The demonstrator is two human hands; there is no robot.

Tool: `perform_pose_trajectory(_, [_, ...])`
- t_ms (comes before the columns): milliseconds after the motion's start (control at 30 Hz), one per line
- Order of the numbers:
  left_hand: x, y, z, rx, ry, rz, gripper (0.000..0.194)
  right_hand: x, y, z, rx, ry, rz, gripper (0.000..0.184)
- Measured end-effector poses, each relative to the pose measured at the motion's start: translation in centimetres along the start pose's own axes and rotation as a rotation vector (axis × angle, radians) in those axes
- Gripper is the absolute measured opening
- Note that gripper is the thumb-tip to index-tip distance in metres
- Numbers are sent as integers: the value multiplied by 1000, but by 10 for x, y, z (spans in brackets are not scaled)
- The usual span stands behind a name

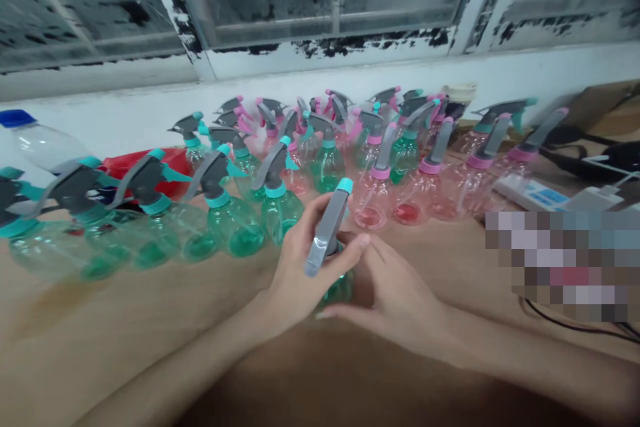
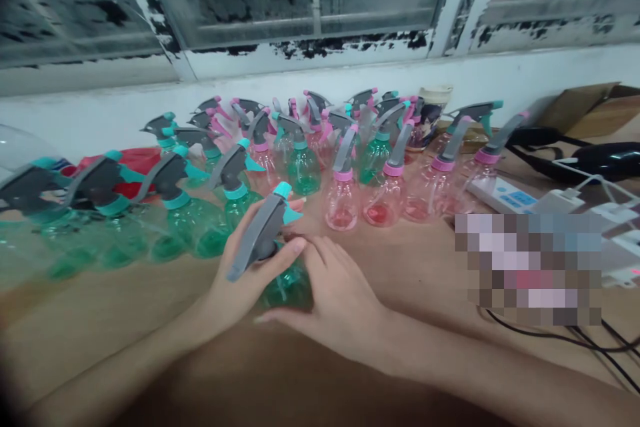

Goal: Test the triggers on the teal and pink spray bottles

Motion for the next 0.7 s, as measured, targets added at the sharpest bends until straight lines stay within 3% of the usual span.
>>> perform_pose_trajectory(233, [-7, 20, -16, 2, -96, 47, 76, -7, -10, 0, 12, 146, 39, 48])
perform_pose_trajectory(367, [-27, 54, -32, 57, -175, -30, 51, 5, -17, -15, 29, 328, 87, 56])
perform_pose_trajectory(467, [-41, 75, -36, 16, -196, -134, 34, 18, -28, -24, 33, 408, 123, 58])
perform_pose_trajectory(700, [-52, 90, -59, 17, -209, -250, 21, 34, -56, -31, 2, 539, 240, 55])
Point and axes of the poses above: each hand's wrist, its own y-axis away from the middle knuckle, its own z-axis out of the palm, x = y × z, the point moved 9 cm from there along -y, towards the middle knuckle, and after that the axes turned 11 degrees about -x, right-handed, at the moved point
